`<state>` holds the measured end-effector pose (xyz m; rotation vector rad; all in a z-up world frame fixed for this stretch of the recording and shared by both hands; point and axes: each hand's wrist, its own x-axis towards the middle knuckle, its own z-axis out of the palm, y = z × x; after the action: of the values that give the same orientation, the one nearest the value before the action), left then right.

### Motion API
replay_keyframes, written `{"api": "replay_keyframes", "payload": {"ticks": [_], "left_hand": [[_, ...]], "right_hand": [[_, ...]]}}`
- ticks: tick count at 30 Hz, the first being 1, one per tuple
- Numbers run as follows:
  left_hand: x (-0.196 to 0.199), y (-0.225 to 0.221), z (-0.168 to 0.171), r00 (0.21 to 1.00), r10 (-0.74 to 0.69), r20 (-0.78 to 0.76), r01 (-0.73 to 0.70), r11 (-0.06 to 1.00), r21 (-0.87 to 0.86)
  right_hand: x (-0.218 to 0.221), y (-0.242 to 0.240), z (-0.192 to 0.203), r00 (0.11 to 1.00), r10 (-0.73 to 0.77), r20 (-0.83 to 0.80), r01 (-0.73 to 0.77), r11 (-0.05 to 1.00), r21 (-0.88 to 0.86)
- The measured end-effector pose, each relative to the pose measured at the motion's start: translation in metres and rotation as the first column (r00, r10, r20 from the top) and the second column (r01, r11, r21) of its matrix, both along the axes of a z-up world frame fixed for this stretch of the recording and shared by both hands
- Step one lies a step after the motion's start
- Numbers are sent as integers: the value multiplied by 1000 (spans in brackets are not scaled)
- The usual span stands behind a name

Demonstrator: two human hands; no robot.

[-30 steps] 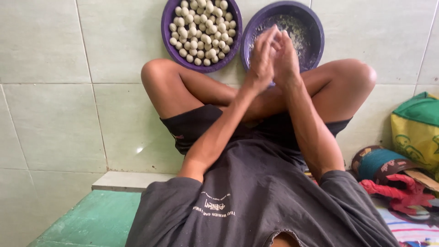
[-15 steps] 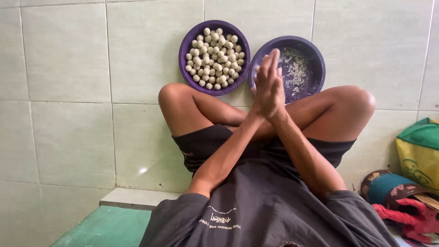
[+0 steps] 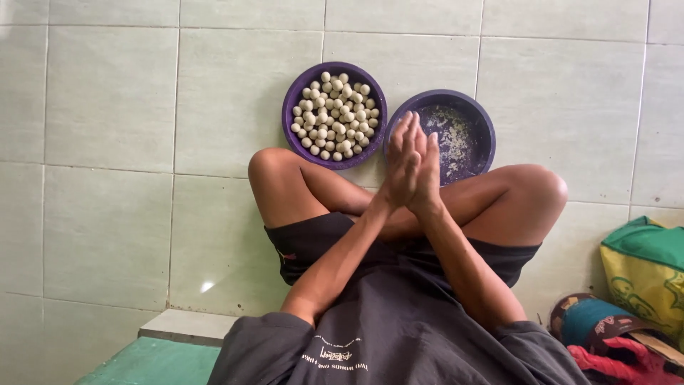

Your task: Rolling small pieces of dough into uniform balls by hand and placing them in a bowl.

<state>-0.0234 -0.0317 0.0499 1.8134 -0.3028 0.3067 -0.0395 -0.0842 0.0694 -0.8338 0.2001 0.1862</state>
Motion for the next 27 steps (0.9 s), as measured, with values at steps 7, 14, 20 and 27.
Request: {"api": "replay_keyframes", "payload": {"ticks": [7, 14, 20, 27], "left_hand": [[4, 2, 33, 994, -103, -38, 104, 994, 21], [-25, -5, 41, 992, -123, 23, 118, 981, 154], [-2, 13, 29, 996, -58, 64, 55, 998, 38], [1, 15, 42, 997, -83, 3, 83, 996, 41]], "right_hand": [[-3, 11, -7, 1000, -22, -14, 22, 1000, 1], [-8, 4, -13, 999, -19, -35, 19, 1000, 9], [-11, 7, -16, 999, 6, -37, -6, 1000, 4], [-10, 20, -25, 998, 1, -61, -1, 1000, 5]]}}
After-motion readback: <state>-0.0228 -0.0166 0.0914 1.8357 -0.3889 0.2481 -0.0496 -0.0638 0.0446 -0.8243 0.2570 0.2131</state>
